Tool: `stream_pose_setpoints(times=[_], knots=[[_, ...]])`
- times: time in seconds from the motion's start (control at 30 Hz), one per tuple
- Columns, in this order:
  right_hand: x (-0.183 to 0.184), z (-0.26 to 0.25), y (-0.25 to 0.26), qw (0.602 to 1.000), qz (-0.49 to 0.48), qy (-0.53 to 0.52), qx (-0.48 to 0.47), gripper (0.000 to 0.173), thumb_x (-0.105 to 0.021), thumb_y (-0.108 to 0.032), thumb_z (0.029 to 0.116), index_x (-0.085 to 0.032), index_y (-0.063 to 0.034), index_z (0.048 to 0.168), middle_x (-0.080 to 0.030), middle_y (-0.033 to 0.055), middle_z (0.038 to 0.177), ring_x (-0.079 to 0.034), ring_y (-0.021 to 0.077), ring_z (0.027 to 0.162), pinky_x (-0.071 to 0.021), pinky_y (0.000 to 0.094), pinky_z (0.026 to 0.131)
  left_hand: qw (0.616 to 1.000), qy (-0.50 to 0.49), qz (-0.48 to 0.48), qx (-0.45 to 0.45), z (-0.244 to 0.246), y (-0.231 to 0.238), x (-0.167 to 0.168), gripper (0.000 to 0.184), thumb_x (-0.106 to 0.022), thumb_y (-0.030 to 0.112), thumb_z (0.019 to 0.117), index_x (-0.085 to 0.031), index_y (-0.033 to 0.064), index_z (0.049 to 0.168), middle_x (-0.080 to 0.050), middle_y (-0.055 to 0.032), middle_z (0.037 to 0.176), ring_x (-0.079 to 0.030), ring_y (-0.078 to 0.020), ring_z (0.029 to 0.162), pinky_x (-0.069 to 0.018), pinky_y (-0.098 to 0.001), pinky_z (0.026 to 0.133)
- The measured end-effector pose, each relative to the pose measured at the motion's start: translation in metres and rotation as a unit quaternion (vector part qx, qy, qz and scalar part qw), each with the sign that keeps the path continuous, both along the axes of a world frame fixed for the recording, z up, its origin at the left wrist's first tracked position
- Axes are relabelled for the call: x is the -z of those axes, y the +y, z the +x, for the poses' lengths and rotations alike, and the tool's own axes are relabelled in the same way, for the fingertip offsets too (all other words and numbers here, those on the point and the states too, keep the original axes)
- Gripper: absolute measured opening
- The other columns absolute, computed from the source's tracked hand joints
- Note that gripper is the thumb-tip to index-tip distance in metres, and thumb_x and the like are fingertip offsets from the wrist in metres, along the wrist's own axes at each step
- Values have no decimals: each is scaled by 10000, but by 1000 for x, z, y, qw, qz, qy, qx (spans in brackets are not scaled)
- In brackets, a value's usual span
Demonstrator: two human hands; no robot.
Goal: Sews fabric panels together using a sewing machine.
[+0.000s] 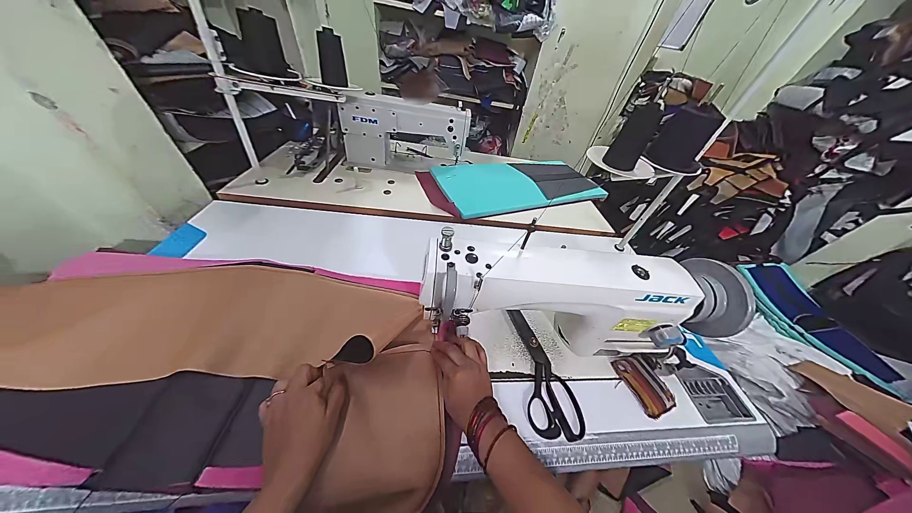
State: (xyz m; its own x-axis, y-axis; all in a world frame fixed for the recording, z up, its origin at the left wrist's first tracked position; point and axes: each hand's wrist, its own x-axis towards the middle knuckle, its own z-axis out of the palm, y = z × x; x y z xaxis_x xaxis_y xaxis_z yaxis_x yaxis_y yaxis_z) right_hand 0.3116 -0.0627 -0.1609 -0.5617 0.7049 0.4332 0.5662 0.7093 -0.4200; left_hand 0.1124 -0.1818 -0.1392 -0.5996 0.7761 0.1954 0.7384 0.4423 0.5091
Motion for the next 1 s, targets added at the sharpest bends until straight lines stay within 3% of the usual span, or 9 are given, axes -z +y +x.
stream_pose_setpoints(times=[0.1, 0.23, 0.4, 0.57, 0.73, 0.87, 1.0], knots=[[-1, -1, 2, 999, -21, -35, 3, 302, -557, -11, 963, -780, -68, 1159, -721, 61, 1287, -600, 343, 1297, -416, 587, 1099, 1000, -5, -11, -5, 0, 4, -1, 483, -493, 292, 999, -691, -129, 873, -626, -352, 1130, -575, -568, 1140, -360, -747, 974], [-11, -2, 4, 990, -109, -83, 16, 402, -484, -3, 990, -716, -103, 1303, -629, 103, 1424, -474, 378, 1415, -316, 577, 1184, 1000, -9, -3, -19, -1, 13, -2, 454, -499, 261, 1019, -680, -131, 878, -623, -349, 1112, -572, -563, 1136, -377, -737, 960], [-12, -2, 4, 991, -108, -67, 32, 359, -519, -15, 982, -748, -97, 1247, -662, 113, 1372, -512, 380, 1380, -348, 572, 1168, 1000, -10, -11, -24, -4, 22, -2, 450, -509, 268, 1024, -699, -114, 883, -626, -336, 1156, -578, -546, 1150, -376, -733, 965], [-18, -5, 11, 979, -159, -124, 34, 415, -480, -63, 1015, -671, -144, 1374, -572, 140, 1477, -417, 376, 1456, -281, 569, 1209, 999, -26, -37, -30, -7, 34, -7, 421, -533, 268, 1037, -699, -108, 948, -613, -324, 1213, -554, -525, 1207, -357, -710, 1013], [-11, -2, 10, 989, -123, -78, 28, 382, -504, -35, 988, -720, -102, 1296, -649, 90, 1402, -510, 346, 1395, -345, 561, 1174, 998, -25, -44, -30, -12, 46, -10, 430, -523, 269, 1051, -692, -111, 943, -614, -324, 1215, -557, -514, 1207, -352, -702, 1018], [-14, -8, 12, 980, -153, -117, 57, 387, -512, -122, 1017, -680, -155, 1365, -570, 157, 1470, -417, 383, 1453, -303, 571, 1196, 998, -26, -44, -33, -16, 58, -11, 425, -537, 274, 1049, -692, -110, 956, -613, -332, 1217, -553, -520, 1218, -346, -705, 1029], [-18, -8, 14, 974, -181, -125, 59, 401, -485, -130, 1035, -650, -150, 1399, -543, 140, 1508, -392, 362, 1476, -275, 557, 1213, 997, -41, -51, -36, -19, 69, -16, 432, -541, 291, 1057, -690, -115, 1041, -592, -335, 1281, -525, -515, 1268, -320, -693, 1069]])
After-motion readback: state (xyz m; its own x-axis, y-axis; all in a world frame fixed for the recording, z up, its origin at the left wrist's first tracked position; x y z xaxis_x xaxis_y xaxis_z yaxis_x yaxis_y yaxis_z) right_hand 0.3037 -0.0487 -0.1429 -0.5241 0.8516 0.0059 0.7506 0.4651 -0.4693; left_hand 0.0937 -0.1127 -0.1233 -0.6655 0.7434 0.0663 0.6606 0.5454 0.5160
